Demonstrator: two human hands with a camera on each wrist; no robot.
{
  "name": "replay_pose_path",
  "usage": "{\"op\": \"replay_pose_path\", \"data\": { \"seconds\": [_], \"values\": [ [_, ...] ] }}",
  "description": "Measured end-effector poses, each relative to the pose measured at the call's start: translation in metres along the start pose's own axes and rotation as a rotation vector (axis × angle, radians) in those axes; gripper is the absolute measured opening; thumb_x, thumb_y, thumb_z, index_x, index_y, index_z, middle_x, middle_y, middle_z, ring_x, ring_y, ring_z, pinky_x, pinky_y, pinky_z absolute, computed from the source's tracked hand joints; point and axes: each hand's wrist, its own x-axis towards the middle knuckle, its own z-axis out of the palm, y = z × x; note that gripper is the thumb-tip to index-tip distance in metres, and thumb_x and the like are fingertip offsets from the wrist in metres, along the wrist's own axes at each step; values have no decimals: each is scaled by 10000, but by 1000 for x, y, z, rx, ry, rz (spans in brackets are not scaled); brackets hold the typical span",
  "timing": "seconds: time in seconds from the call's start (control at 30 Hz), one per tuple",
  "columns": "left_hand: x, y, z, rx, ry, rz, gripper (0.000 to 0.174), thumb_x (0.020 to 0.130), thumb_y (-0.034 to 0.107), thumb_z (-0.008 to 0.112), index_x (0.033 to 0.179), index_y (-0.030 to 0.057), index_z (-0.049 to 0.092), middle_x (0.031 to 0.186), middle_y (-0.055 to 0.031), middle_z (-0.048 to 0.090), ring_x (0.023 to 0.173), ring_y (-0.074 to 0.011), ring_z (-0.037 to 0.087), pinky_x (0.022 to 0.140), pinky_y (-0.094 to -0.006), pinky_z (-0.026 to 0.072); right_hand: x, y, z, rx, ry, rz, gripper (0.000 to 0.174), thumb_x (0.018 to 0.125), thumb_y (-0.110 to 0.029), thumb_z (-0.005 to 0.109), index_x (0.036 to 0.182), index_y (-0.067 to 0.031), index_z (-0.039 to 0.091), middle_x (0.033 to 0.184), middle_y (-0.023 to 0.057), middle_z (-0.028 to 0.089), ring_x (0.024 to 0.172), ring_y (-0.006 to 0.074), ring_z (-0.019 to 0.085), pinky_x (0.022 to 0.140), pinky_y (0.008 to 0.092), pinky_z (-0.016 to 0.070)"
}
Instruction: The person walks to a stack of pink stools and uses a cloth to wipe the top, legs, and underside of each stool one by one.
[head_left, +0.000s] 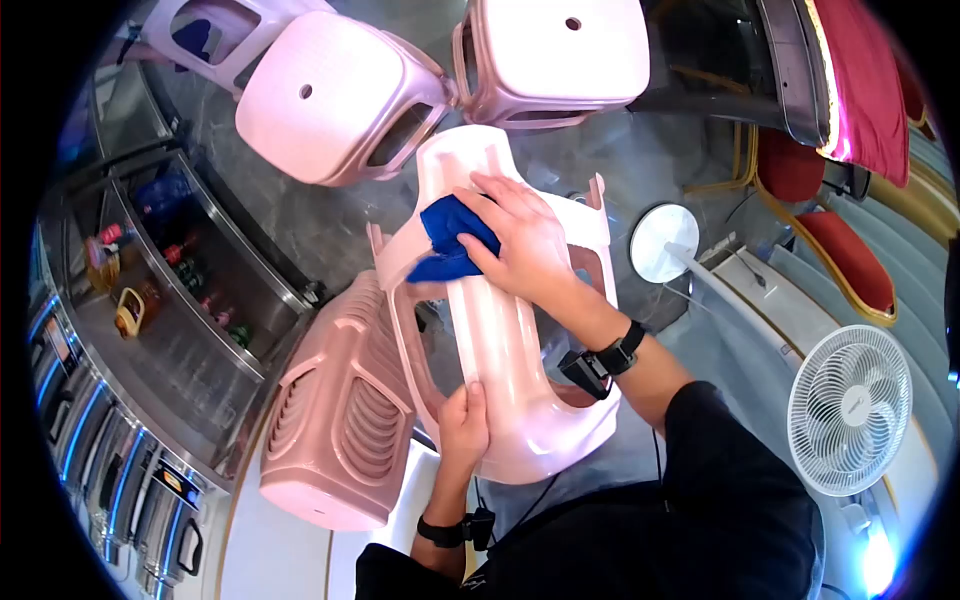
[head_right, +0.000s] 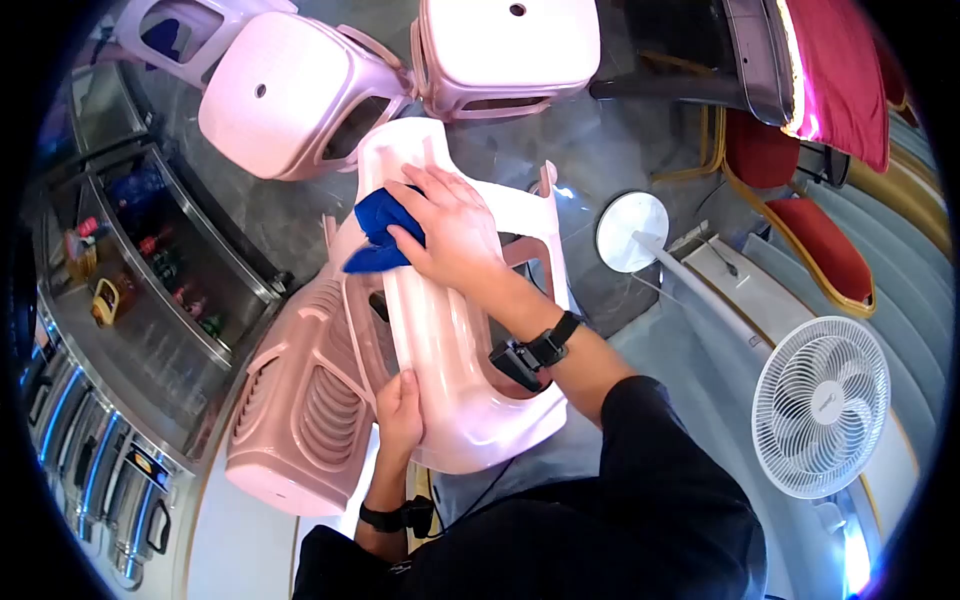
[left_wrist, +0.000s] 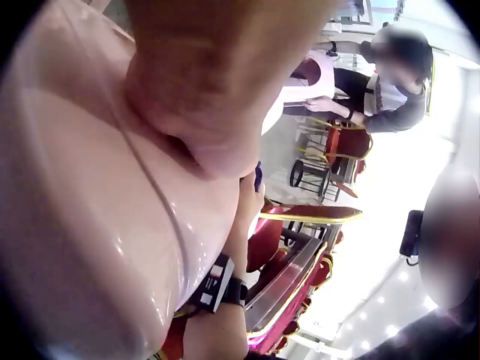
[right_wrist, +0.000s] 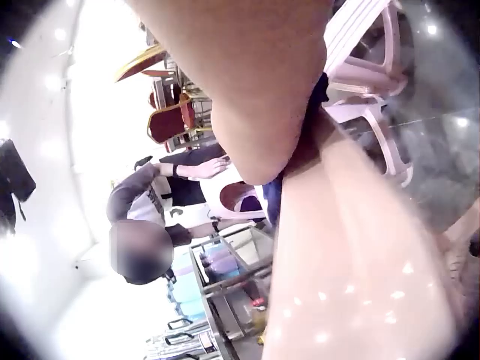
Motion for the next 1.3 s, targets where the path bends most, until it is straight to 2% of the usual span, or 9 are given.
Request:
{"op": "replay_pose_path", "data": {
  "seconds": [0.17,0.27,0.37,0.5,0.77,0.97,1.1,1.17,1.3],
  "values": [
    [-1,-3,-17,-196,-31,-95,459,1123,337,442,1034,-42,685,882,7,671,801,-72,574,730,-247,480,-19,51,5,158,34,55,496,880,-210,733,1357,-113,637,1377,151,645,1317,322,589,1154,447,413],
    [-11,-21,-49,-109,13,-109,517,1134,365,370,1110,-54,673,976,-73,716,864,-121,645,785,-275,524,-60,133,8,346,91,527,405,947,-211,689,1314,-42,657,1276,190,698,1211,295,671,1039,361,503],
    [-29,-54,-90,-272,37,-240,527,1134,374,339,1198,-56,637,1090,-134,722,954,-192,703,842,-318,573,-115,186,20,187,-428,779,320,1011,-197,623,1286,-38,670,1108,135,751,999,167,704,895,348,544],
    [-36,-79,-111,-321,54,-257,509,1132,358,335,1276,-65,579,1122,-138,711,982,-213,707,855,-347,583,-134,131,75,1173,317,1278,354,1091,-315,532,1274,-47,672,1146,38,731,1000,150,670,908,313,524],
    [-47,-44,-85,-67,91,-73,571,1133,426,337,1028,-30,664,828,-16,670,706,-82,574,629,-261,452,-115,100,20,943,369,645,378,1074,-225,564,1344,34,621,1285,110,685,1160,182,641,1035,299,492],
    [-52,-61,-80,-120,-18,-162,566,1130,430,334,1103,-44,643,923,-59,678,800,-121,617,696,-289,495,-79,42,-5,291,-64,85,459,928,-82,654,1385,-126,641,1474,62,595,1465,325,440,1211,573,274],
    [-58,-47,-67,-75,62,-208,576,1136,401,312,1014,-46,654,792,-16,633,693,-89,547,629,-271,430,-85,98,24,497,23,300,423,972,-125,648,1393,-96,625,1437,113,618,1420,287,496,1190,443,353],
    [-59,-47,-64,-66,73,-193,582,1137,397,308,1035,-59,654,838,-39,656,737,-108,574,672,-286,457,-88,132,36,905,-96,923,369,1013,-153,616,1371,-64,635,1396,129,640,1389,272,523,1172,384,377],
    [-57,-24,-69,-69,0,-224,589,1138,391,305,1075,-79,654,933,-83,686,840,-151,616,764,-322,495,-83,81,25,684,217,409,345,1032,-178,582,1348,-56,649,1425,97,630,1431,288,475,1211,439,316]
  ]
}}
